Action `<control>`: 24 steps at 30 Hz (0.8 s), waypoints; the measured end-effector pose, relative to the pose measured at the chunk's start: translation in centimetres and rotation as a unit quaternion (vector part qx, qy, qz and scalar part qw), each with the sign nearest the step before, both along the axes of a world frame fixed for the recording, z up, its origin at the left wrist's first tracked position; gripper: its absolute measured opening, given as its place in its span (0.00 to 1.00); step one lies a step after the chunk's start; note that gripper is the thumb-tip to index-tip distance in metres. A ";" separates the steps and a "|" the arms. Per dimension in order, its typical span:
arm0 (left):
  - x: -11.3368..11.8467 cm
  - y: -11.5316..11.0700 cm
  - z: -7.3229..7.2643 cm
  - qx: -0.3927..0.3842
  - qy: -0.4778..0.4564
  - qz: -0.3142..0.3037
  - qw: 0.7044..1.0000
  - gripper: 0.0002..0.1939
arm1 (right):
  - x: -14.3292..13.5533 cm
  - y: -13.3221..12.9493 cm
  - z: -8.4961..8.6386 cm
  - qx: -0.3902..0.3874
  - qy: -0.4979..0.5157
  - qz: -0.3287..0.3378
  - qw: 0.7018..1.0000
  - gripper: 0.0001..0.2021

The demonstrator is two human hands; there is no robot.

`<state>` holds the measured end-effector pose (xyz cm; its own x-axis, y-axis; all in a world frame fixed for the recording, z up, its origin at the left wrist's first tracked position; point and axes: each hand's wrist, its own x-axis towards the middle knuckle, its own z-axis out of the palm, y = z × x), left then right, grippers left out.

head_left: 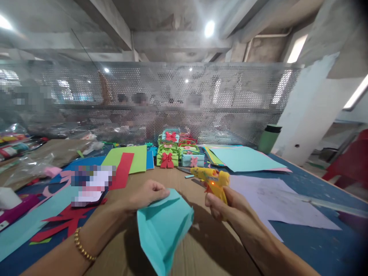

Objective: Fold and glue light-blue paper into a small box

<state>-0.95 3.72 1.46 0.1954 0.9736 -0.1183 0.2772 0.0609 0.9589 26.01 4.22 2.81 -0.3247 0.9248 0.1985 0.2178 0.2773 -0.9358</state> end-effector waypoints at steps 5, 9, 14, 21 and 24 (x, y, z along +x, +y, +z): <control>-2.2 0.7 0.4 -0.018 0.125 -0.037 0.991 0.29 | 1.2 -0.1 1.0 -0.020 -0.056 0.081 0.995 0.29; -2.4 0.6 0.2 -0.020 0.123 -0.045 0.991 0.27 | 2.2 0.1 1.0 -0.008 -0.127 0.115 0.985 0.31; -2.3 0.6 -0.7 -0.012 0.125 -0.049 0.991 0.25 | 2.9 0.5 -0.2 -0.018 -0.179 0.132 0.975 0.29; -1.5 1.4 -2.0 0.027 0.151 -0.017 0.988 0.25 | 2.3 0.4 -0.2 -0.006 -0.141 0.129 0.982 0.14; -1.4 1.4 -2.0 0.022 0.156 -0.006 0.988 0.24 | 2.2 0.4 0.0 -0.006 -0.158 0.130 0.979 0.15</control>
